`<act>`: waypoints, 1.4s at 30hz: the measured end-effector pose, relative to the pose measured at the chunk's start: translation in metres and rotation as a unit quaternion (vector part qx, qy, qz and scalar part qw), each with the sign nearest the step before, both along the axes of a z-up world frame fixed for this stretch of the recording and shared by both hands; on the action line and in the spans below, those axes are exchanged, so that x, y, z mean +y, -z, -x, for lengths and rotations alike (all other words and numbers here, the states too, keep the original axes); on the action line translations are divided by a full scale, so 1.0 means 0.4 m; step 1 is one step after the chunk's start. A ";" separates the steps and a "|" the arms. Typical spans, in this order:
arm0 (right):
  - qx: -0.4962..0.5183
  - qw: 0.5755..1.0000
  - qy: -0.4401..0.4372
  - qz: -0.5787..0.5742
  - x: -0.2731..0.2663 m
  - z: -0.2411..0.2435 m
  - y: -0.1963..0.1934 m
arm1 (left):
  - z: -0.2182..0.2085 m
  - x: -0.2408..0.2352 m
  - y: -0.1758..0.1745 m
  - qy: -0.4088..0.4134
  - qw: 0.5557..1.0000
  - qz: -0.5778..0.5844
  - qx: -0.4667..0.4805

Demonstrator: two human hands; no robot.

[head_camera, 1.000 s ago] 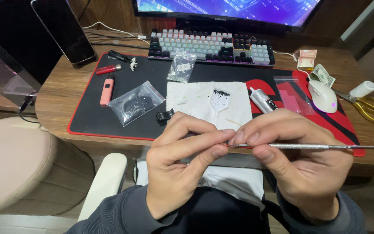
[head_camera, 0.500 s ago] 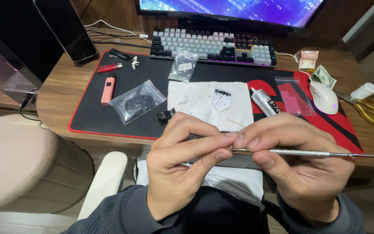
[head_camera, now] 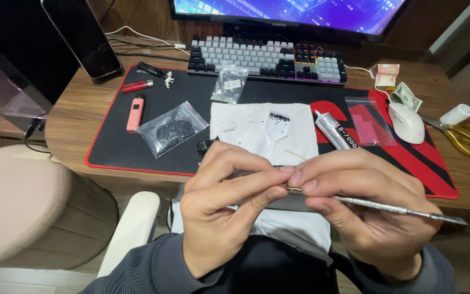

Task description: The person applies glue to a small black object using a syringe, then opens a drawer to retrieve a small pink item. They apply glue to the pink item and then continue applying glue to the black object.

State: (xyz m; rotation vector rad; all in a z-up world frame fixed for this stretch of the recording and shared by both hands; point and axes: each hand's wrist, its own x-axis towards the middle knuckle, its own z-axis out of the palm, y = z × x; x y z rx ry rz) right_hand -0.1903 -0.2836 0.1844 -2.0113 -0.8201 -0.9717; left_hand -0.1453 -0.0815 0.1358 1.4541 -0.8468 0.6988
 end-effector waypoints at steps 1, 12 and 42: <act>0.000 1.000 0.000 0.000 0.003 -0.002 -0.001 | -0.001 0.001 0.001 0.000 1.000 0.000 0.000; -0.074 0.986 -0.006 0.151 -0.014 0.012 0.005 | -0.002 0.003 -0.005 -0.023 1.000 0.003 -0.005; -0.093 0.992 -0.053 0.061 -0.014 -0.033 0.027 | -0.001 0.018 -0.021 0.040 0.999 0.018 0.026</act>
